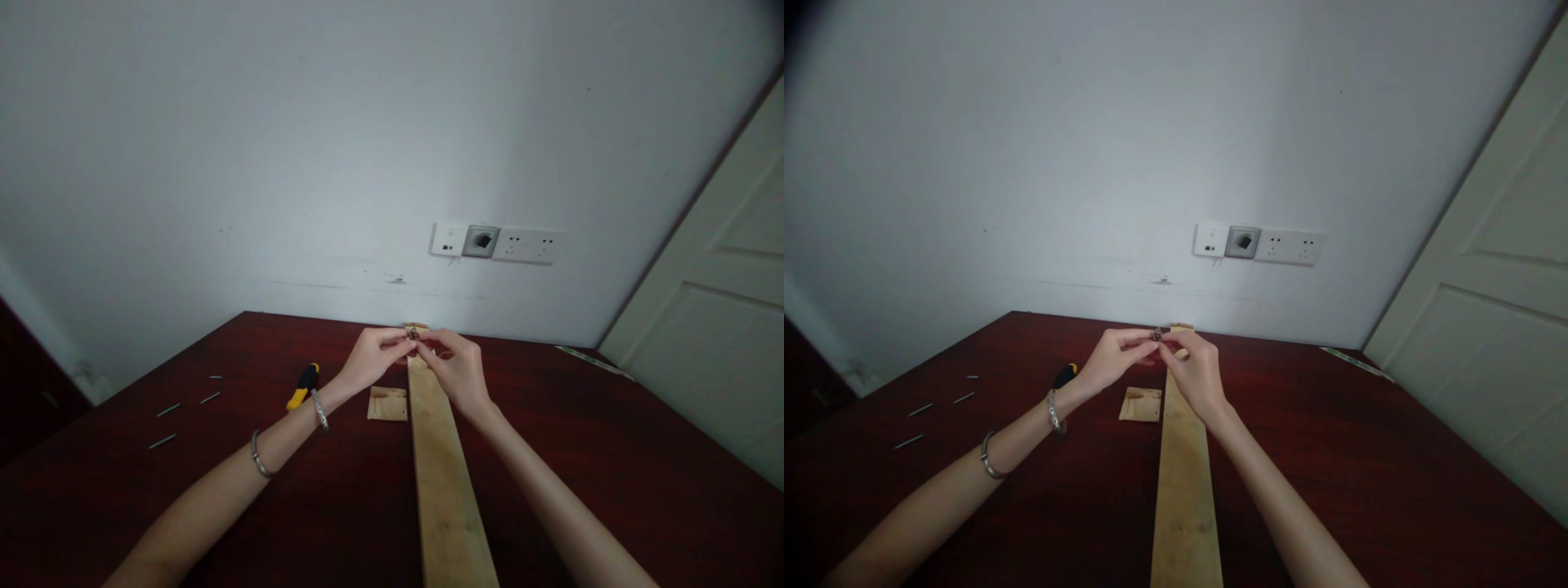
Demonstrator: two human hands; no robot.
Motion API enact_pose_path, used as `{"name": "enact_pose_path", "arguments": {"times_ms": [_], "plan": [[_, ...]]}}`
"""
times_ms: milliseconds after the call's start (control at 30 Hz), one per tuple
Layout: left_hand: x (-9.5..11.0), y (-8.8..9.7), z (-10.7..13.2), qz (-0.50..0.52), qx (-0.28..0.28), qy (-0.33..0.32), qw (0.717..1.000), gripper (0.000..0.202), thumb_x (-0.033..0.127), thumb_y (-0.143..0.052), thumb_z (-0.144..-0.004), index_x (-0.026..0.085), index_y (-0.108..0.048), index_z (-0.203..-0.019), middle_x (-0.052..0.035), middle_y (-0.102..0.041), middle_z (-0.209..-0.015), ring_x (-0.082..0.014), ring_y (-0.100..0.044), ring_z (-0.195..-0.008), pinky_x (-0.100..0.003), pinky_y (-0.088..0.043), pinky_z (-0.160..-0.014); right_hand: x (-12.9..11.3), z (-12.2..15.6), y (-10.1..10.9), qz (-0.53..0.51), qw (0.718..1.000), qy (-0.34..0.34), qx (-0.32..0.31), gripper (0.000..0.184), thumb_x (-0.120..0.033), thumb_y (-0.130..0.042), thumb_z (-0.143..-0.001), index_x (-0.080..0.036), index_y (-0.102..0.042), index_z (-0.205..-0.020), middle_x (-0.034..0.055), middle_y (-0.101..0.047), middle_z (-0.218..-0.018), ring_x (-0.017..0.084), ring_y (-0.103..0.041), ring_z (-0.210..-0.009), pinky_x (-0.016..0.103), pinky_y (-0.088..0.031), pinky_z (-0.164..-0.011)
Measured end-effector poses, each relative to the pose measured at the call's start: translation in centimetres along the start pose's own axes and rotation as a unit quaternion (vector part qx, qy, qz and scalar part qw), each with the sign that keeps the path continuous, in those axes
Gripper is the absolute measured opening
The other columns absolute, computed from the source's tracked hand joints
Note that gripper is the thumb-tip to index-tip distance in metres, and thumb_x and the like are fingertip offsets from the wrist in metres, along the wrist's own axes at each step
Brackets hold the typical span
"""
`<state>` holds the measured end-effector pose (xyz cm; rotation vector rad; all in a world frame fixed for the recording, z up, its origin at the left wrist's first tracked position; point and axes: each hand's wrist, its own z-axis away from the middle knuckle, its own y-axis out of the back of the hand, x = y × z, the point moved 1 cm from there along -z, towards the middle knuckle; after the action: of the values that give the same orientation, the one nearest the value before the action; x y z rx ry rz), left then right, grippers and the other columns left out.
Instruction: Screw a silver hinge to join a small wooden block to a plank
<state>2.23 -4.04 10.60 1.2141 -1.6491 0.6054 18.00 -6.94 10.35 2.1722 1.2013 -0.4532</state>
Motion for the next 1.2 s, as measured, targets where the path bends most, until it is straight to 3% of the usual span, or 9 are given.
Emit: {"name": "enact_pose_path", "arguments": {"times_ms": [267,500,733,900,1067,1200], "plan": [[-0.5,-0.7,0.0,0.175,0.005,0.067,0.982,0.032,0.033,-0.071,-0.078,0.010,-0.073,-0.100,-0.0109,-0.071,-0.098,-0.0179,-0.066,-0.091,-0.033,-0.054,-0.087,0.1,0.2,0.0,0.011,0.999,0.038,-0.017,0.015,-0.031,-0.059,-0.087,-0.022,-0.071,-0.090,0.0060,-0.070,-0.082,0.016,-0.062,-0.064,0.031,-0.054,-0.060],[-0.7,-1.1,0.1,0.208,0.011,0.070,0.976,0.028,0.032,-0.070,-0.079,0.012,-0.073,-0.099,-0.0113,-0.069,-0.106,-0.0177,-0.064,-0.095,-0.031,-0.052,-0.087,-0.1,0.3,-0.1,-0.001,0.998,0.043,-0.034,0.013,-0.028,-0.061,-0.086,-0.020,-0.070,-0.092,0.0063,-0.064,-0.084,0.014,-0.060,-0.062,0.029,-0.055,-0.055],[-0.7,-0.5,-0.3,0.250,0.023,0.083,0.964,0.018,0.025,-0.070,-0.079,0.009,-0.073,-0.086,-0.0096,-0.070,-0.090,-0.0132,-0.064,-0.080,-0.028,-0.053,-0.080,-0.2,0.3,-0.3,-0.062,0.996,-0.020,-0.063,0.023,-0.037,-0.068,-0.080,-0.019,-0.071,-0.094,0.0076,-0.062,-0.088,0.017,-0.064,-0.069,0.024,-0.056,-0.043],[-1.8,-0.1,-0.9,0.351,0.037,0.156,0.923,0.015,0.019,-0.062,-0.086,0.008,-0.072,-0.084,-0.0121,-0.071,-0.091,-0.0153,-0.067,-0.082,-0.031,-0.054,-0.085,0.0,-0.2,0.1,-0.116,0.989,-0.075,-0.058,0.024,-0.040,-0.068,-0.078,-0.018,-0.072,-0.086,0.0078,-0.066,-0.086,0.016,-0.063,-0.064,0.025,-0.056,-0.041],[-2.6,0.1,-1.3,0.380,0.039,0.204,0.901,0.014,0.016,-0.058,-0.089,0.008,-0.070,-0.088,-0.0132,-0.071,-0.094,-0.0160,-0.068,-0.083,-0.033,-0.053,-0.090,1.6,-1.2,0.9,-0.164,0.974,-0.151,-0.033,0.030,-0.046,-0.069,-0.074,-0.017,-0.072,-0.085,0.0085,-0.068,-0.086,0.020,-0.064,-0.074,0.026,-0.056,-0.047],[-2.6,0.5,-1.4,0.378,-0.001,0.220,0.900,0.015,0.019,-0.058,-0.089,0.009,-0.070,-0.091,-0.0136,-0.071,-0.092,-0.0163,-0.068,-0.079,-0.032,-0.053,-0.084,2.9,-1.5,1.2,-0.164,0.975,-0.120,-0.088,0.036,-0.041,-0.075,-0.069,-0.020,-0.070,-0.098,0.0081,-0.066,-0.100,0.020,-0.063,-0.087,0.031,-0.058,-0.066]]}}
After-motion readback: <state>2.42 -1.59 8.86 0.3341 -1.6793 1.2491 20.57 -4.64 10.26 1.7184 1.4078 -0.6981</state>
